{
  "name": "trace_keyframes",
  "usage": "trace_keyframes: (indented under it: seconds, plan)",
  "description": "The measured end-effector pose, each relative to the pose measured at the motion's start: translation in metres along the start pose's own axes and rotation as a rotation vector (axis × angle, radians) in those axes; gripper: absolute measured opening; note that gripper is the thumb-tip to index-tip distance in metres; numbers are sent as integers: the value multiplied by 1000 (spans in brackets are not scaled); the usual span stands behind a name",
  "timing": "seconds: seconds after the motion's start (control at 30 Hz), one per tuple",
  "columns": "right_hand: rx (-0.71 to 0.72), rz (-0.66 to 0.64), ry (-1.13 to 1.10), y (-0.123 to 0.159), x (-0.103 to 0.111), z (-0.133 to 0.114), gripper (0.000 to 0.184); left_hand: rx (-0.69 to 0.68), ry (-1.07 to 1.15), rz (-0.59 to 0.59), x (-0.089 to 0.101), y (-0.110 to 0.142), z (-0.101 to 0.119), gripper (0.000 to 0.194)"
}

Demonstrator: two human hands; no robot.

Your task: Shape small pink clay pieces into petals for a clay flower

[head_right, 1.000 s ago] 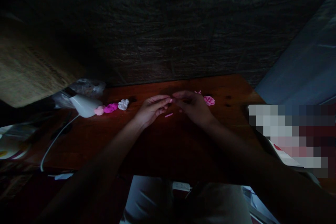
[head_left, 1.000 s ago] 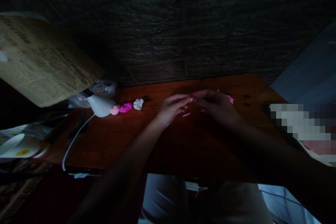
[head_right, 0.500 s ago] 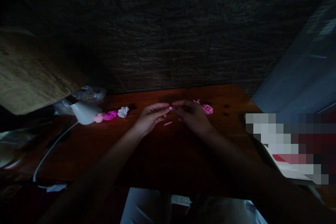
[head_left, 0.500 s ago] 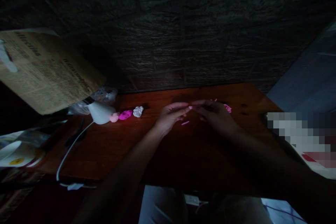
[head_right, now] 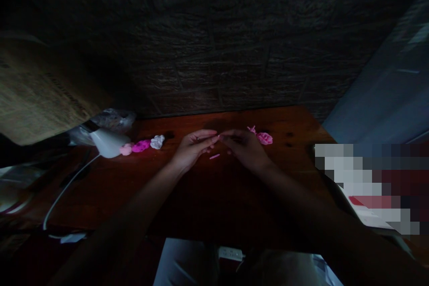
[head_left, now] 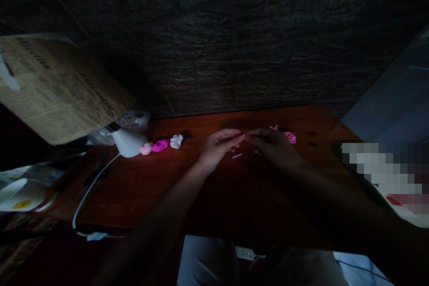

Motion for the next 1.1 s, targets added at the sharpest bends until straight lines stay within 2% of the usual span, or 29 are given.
trace_keyframes:
  seconds: [0.2, 0.5, 0.9, 1.1]
  plan:
    - [-8, 36, 25, 0, 2, 0, 42, -32, -13, 70, 2, 0, 0, 36]
    - [-10, 18, 4, 0, 1, 3, 41, -38, -44, 103, -1, 3, 2, 37]
    - [-64, 44, 1, 2, 0, 2, 41, -50, -5, 57, -3, 4, 5, 37]
    - [-29, -34, 10, 1, 0, 6, 30, -92, -46, -13, -3, 3, 4, 37]
Point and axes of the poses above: each hand's wrist, its own y-axis away from the middle knuckle, its own x-axis out of the back of the hand, z = x × y, the point moved 2 cm from there along -y, towards the middle knuckle, and after that the axes turned 7 degrees about x, right-handed, at the moved point
